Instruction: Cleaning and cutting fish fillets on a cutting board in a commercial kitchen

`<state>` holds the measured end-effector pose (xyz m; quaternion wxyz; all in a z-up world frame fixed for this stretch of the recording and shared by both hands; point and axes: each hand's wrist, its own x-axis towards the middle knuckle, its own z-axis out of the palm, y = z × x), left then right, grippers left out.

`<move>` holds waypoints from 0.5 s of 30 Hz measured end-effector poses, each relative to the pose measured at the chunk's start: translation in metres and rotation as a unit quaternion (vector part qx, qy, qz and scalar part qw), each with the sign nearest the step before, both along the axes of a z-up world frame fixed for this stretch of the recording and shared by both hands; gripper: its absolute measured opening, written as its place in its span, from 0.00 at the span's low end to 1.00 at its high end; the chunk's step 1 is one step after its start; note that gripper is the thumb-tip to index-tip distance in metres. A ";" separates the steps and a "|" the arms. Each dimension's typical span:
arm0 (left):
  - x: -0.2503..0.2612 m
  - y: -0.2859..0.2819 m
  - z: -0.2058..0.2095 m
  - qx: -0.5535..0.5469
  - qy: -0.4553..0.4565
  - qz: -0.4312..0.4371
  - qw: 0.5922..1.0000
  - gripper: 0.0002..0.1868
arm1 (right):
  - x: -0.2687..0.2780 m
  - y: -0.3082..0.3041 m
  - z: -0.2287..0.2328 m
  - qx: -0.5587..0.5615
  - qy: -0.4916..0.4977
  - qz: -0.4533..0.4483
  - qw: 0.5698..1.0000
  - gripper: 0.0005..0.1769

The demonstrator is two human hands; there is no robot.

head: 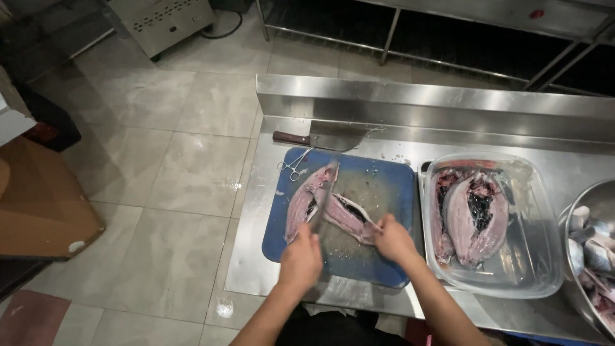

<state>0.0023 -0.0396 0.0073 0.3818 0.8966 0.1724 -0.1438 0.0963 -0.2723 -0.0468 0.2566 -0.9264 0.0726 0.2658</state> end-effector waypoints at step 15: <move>0.008 -0.026 -0.030 0.113 0.031 -0.238 0.964 0.14 | 0.001 0.002 -0.038 0.017 -0.171 0.024 0.985 0.23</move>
